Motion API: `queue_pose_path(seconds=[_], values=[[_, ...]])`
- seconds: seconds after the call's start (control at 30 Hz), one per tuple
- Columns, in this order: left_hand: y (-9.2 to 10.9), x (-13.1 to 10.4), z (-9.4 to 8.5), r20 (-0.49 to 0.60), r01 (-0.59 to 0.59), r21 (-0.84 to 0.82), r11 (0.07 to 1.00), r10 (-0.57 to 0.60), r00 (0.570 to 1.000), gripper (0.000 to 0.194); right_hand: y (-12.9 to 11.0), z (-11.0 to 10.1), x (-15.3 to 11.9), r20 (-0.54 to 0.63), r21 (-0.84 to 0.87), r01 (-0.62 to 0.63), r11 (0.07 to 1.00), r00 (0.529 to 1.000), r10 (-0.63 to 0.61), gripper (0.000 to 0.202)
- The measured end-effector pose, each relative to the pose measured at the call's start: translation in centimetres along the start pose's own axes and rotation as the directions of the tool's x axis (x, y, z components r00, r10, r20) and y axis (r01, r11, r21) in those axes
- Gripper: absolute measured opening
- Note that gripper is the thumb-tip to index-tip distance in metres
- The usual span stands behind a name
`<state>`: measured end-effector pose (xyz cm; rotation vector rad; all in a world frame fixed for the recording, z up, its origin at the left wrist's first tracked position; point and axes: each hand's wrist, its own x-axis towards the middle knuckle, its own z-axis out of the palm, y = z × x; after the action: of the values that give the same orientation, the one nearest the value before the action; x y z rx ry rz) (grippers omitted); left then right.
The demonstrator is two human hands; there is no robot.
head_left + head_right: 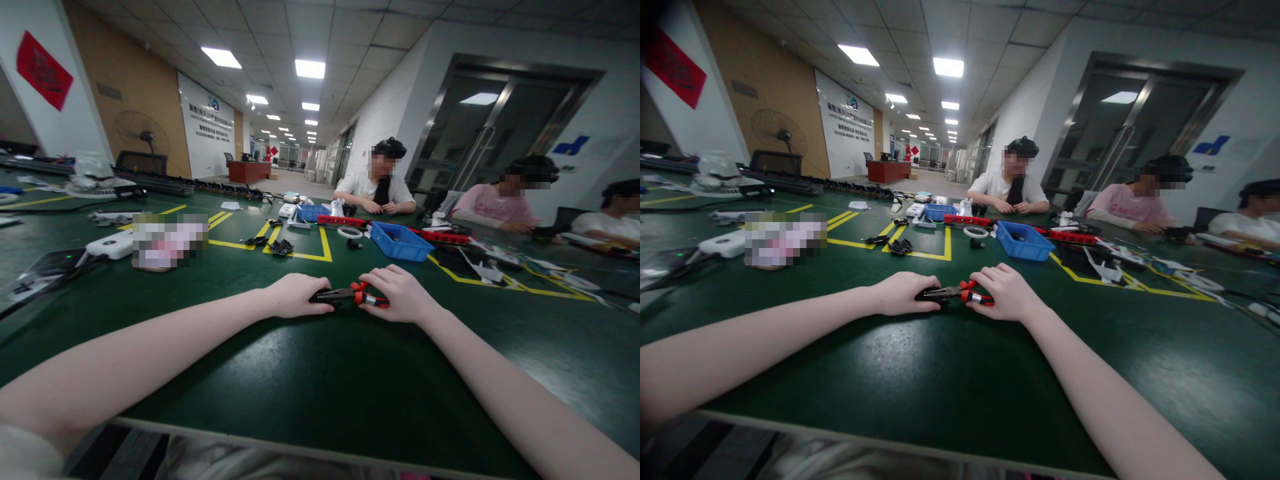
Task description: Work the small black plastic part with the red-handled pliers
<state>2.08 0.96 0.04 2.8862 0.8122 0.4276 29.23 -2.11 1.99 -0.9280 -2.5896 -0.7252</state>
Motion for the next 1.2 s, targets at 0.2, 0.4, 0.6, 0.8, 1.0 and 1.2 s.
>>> queue_pose_path(seconds=[0.2,0.4,0.6,0.8,1.0,1.2], values=[[0.03,-0.01,-0.02,0.004,0.003,0.006,1.0,-0.003,1.0,0.034,0.08,0.11,-0.08,0.008,-0.007,-0.011,1.0,1.0,0.011,0.038],[0.16,-0.01,-0.13,0.0,0.006,0.007,1.0,-0.006,1.0,0.034,-0.04,0.18,-0.1,0.016,0.0,-0.012,1.0,1.0,0.012,0.038],[0.14,-0.03,-0.07,-0.007,-0.003,0.015,1.0,0.003,1.0,0.034,0.02,-0.04,-0.01,0.012,0.017,-0.023,1.0,1.0,0.023,0.037],[0.16,-0.01,-0.13,0.005,0.001,0.002,1.0,-0.001,1.0,0.035,-0.08,-0.08,0.0,0.027,0.021,-0.026,0.999,0.999,0.025,0.037],[0.1,-0.02,-0.1,0.0,0.008,-0.001,1.0,-0.008,1.0,0.036,-0.35,0.0,0.14,0.061,0.039,-0.045,0.998,0.997,0.042,0.036],[0.14,-0.02,-0.13,0.007,0.013,-0.001,1.0,-0.013,1.0,0.036,-0.26,0.0,0.12,0.071,0.031,-0.045,0.999,0.997,0.042,0.039]])
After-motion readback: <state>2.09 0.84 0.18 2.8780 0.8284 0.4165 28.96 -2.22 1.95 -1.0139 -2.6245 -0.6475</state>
